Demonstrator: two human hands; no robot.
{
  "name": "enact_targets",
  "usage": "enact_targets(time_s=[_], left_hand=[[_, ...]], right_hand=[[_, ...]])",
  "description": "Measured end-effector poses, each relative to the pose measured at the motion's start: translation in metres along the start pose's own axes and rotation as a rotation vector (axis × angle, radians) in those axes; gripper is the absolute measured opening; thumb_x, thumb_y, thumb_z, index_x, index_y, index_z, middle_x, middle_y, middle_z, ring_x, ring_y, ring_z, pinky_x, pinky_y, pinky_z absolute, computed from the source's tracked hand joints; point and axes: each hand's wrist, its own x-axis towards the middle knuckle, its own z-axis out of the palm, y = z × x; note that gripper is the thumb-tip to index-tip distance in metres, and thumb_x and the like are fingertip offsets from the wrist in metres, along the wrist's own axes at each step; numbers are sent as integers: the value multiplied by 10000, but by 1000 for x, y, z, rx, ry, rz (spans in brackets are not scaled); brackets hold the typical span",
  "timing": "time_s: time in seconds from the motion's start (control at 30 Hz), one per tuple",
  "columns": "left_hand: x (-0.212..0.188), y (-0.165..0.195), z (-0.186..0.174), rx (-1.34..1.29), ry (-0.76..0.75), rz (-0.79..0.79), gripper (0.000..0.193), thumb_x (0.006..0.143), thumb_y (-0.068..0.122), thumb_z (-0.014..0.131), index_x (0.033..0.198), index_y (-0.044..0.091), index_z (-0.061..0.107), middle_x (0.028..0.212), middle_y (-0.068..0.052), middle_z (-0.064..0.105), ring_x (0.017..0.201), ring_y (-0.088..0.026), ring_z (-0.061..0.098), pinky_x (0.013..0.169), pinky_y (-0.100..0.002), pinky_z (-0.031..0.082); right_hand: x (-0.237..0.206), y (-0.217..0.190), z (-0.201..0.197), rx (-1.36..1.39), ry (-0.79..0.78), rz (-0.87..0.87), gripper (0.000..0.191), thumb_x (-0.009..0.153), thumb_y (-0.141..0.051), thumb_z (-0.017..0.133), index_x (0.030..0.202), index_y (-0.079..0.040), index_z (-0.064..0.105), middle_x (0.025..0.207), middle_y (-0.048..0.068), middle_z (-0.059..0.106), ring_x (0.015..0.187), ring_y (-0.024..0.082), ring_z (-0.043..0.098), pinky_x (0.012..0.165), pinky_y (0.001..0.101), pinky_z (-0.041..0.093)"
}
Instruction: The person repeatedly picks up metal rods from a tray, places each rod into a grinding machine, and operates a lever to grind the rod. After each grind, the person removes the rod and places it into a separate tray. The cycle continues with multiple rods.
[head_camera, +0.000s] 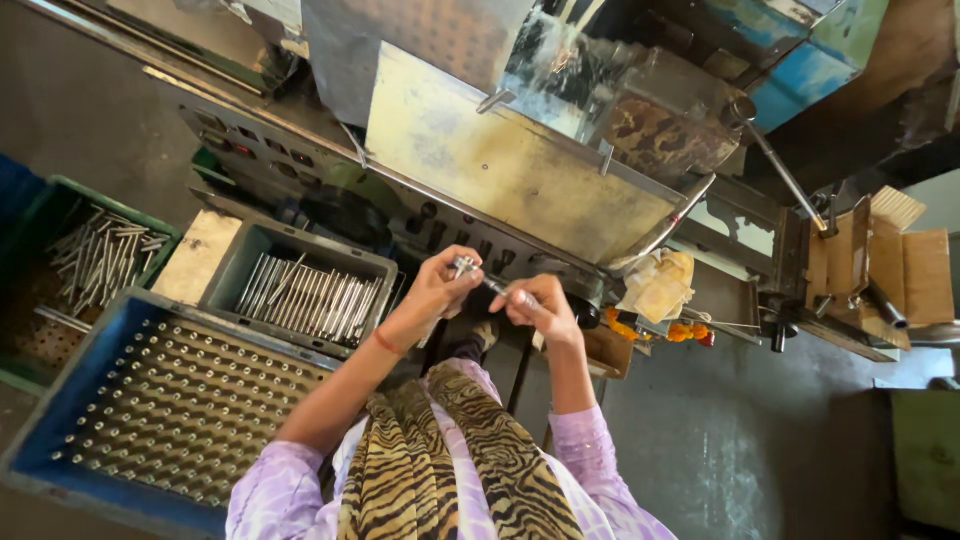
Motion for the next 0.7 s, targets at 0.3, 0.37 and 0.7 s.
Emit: enact_targets(time_s=[0.3, 0.37, 0.7], left_hand=[[37, -1, 30, 105, 45, 90, 218, 934, 109, 739, 1098, 102, 595, 661, 98, 445, 476, 9, 341, 399, -214, 212], [53, 3, 30, 140, 54, 63, 206, 942, 122, 734, 1095, 102, 599, 662, 100, 436, 476, 9, 329, 400, -213, 209], [173, 1, 66, 197, -52, 94, 197, 939, 142, 729, 1087, 111, 601, 732, 94, 490, 520, -5, 372, 426, -214, 250]], right_hand=[[21, 5, -46, 86, 110, -186, 244, 809, -155, 843, 728, 34, 712, 669, 84, 660, 554, 123, 520, 497, 285, 354], [29, 19, -57, 188, 151, -172, 259, 820, -159, 840, 723, 37, 703, 641, 73, 634, 534, 122, 504, 489, 287, 354], [61, 26, -148, 386, 343, -248, 240, 811, -145, 840, 751, 16, 672, 693, 77, 657, 548, 119, 524, 489, 258, 385]])
